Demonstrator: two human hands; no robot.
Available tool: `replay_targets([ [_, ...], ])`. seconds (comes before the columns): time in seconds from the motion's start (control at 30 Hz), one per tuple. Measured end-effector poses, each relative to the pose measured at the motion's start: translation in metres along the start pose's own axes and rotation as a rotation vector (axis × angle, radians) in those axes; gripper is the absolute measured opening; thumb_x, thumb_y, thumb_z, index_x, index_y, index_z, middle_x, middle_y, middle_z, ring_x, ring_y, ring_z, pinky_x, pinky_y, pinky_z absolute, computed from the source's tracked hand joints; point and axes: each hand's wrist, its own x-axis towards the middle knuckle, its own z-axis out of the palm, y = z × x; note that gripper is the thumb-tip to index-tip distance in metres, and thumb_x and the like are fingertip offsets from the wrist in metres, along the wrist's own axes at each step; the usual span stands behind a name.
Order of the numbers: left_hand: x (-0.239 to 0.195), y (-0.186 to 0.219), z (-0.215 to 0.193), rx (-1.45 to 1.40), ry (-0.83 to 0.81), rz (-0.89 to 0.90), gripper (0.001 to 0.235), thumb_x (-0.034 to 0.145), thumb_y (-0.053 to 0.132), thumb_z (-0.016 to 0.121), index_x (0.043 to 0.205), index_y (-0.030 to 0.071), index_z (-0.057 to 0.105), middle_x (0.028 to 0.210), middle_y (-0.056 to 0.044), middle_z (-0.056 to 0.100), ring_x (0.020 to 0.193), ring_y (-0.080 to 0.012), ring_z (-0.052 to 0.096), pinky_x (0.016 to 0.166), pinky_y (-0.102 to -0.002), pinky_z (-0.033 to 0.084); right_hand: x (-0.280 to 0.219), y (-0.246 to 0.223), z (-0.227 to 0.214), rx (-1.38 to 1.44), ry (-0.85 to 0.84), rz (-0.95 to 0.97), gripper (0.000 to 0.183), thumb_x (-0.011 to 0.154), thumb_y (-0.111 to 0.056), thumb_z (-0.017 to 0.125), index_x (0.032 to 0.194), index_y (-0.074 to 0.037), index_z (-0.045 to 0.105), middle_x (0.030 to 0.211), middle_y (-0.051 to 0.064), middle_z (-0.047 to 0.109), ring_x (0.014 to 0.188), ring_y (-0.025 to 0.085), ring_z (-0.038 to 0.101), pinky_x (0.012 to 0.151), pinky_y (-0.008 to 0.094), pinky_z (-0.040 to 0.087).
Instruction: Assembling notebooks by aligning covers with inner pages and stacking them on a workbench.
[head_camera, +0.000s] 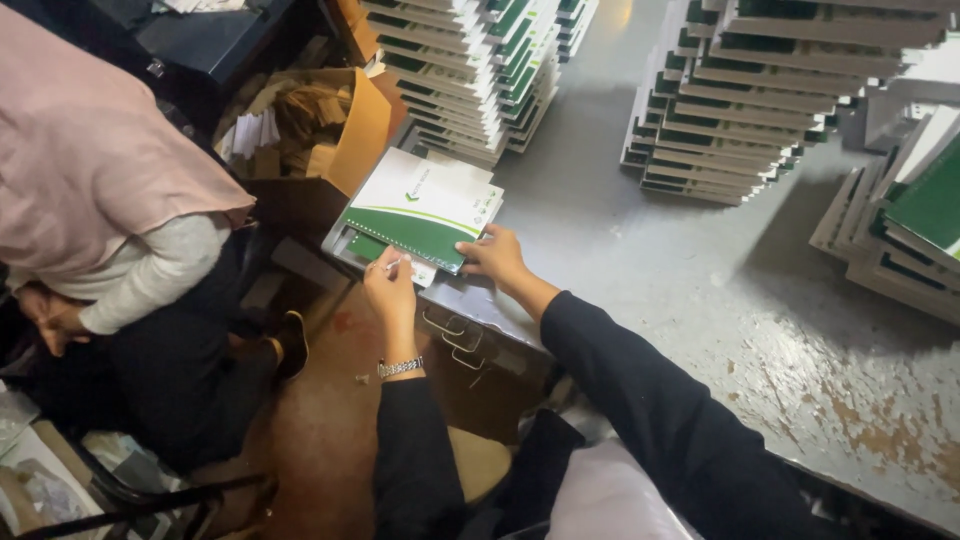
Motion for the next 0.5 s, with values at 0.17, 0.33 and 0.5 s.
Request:
replay_targets([
  [0.17,0.005,0.000,-0.004,-0.031,-0.045,-0.035,0.035,0.085,0.019,0.074,0.120,0.017,0.075,0.088,0.000,0.076,0.083,-0.0175,0.076,0.080,-0.027,0.058,-0.036,-0.046,-0.005,-0.073,0.009,0.053,0.089,0.097,-0.042,0.070,0.156,0.000,0.019,0.117,0.038,0.061,0.093,0.048,0.072,0.074,0.054,0.067],
  [0.33,0.010,-0.002,-0.003,-0.058,-0.085,-0.073,0.033,0.088,0.020,0.070,0.120,0.019,0.074,0.080,0.000,0.077,0.078,-0.0153,0.076,0.077,-0.025,0.058,-0.089,-0.061,-0.088,-0.626,0.045,-0.477,0.060,0.094,-0.020,0.074,0.145,0.001,0.049,0.121,0.033,0.067,0.106,0.049,0.068,0.087,0.061,0.058],
  [0.5,-0.005,0.025,-0.011,-0.359,0.021,-0.068,0.028,0.095,0.005,0.064,0.121,0.001,0.072,0.101,-0.024,0.069,0.080,-0.0332,0.075,0.065,-0.032,0.068,-0.179,-0.114,-0.253,-1.318,0.850,-1.209,0.017,0.101,-0.001,0.070,0.118,-0.001,0.074,0.120,0.022,0.073,0.123,0.038,0.065,0.112,0.049,0.044],
])
